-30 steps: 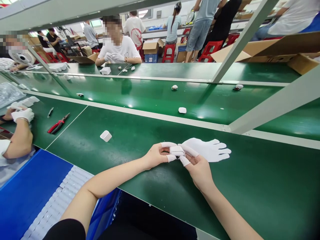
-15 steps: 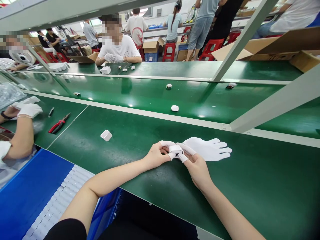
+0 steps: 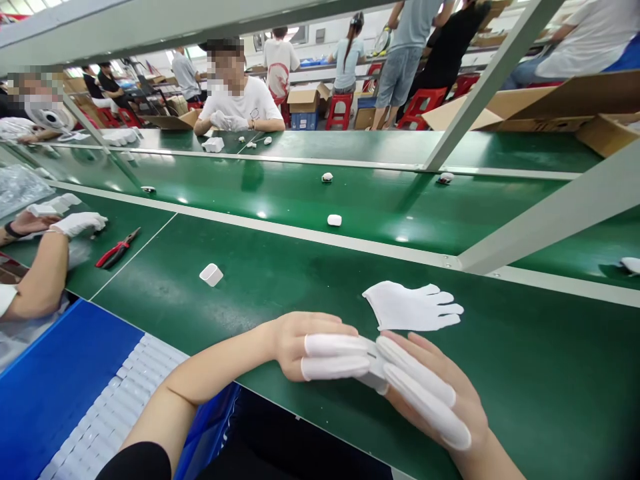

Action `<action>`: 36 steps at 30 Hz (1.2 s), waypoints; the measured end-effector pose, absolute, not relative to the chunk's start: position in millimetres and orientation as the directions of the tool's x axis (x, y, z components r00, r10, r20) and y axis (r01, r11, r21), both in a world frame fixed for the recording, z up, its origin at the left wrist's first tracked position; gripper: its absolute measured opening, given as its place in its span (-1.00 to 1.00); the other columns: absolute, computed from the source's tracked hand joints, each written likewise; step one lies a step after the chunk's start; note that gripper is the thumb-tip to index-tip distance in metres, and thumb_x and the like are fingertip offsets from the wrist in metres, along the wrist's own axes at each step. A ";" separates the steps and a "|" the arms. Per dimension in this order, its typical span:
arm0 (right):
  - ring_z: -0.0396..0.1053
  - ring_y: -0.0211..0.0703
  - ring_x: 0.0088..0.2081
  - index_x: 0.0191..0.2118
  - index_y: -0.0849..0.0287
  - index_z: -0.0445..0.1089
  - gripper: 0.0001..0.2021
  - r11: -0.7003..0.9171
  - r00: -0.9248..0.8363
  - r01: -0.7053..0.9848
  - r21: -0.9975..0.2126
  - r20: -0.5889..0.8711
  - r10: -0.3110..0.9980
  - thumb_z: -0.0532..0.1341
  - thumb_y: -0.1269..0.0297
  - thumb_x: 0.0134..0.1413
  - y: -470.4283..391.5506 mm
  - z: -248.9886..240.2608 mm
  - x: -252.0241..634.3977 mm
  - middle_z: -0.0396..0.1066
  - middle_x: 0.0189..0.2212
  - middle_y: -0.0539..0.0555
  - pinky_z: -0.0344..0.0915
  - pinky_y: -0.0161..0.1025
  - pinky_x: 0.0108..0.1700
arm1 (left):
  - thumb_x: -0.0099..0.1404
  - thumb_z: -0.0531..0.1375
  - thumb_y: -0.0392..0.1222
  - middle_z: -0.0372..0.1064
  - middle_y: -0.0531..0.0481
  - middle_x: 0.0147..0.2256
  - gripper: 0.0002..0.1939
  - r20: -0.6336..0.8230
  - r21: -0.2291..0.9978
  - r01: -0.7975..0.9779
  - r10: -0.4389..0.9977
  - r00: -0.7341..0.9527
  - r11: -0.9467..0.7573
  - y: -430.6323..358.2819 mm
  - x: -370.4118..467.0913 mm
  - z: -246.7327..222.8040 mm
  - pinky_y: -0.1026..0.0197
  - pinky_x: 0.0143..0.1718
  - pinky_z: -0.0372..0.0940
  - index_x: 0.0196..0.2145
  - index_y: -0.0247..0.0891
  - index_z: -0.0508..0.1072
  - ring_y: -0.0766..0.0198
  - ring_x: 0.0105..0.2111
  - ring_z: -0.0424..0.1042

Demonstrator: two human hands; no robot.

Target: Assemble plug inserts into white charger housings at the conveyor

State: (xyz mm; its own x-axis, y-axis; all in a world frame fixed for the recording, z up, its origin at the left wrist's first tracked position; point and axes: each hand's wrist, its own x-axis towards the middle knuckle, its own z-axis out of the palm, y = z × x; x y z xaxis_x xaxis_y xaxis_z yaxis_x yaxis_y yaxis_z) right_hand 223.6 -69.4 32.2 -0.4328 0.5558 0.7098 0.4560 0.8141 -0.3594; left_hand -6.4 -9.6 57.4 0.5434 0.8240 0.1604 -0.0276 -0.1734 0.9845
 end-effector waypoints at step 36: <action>0.48 0.01 -0.20 -0.21 0.13 0.38 -0.66 0.037 -0.077 0.057 -0.998 0.033 0.996 0.39 0.17 -0.14 -33.9 -8.1 192.2 0.50 -0.25 0.11 0.45 -0.11 -0.13 | -0.04 0.35 -0.25 0.42 -0.04 -0.29 -0.57 0.070 0.997 -0.063 0.887 0.457 -0.046 7.3 20.5 -8.3 0.23 -0.19 0.32 -0.17 -0.34 0.44 0.30 -0.30 0.41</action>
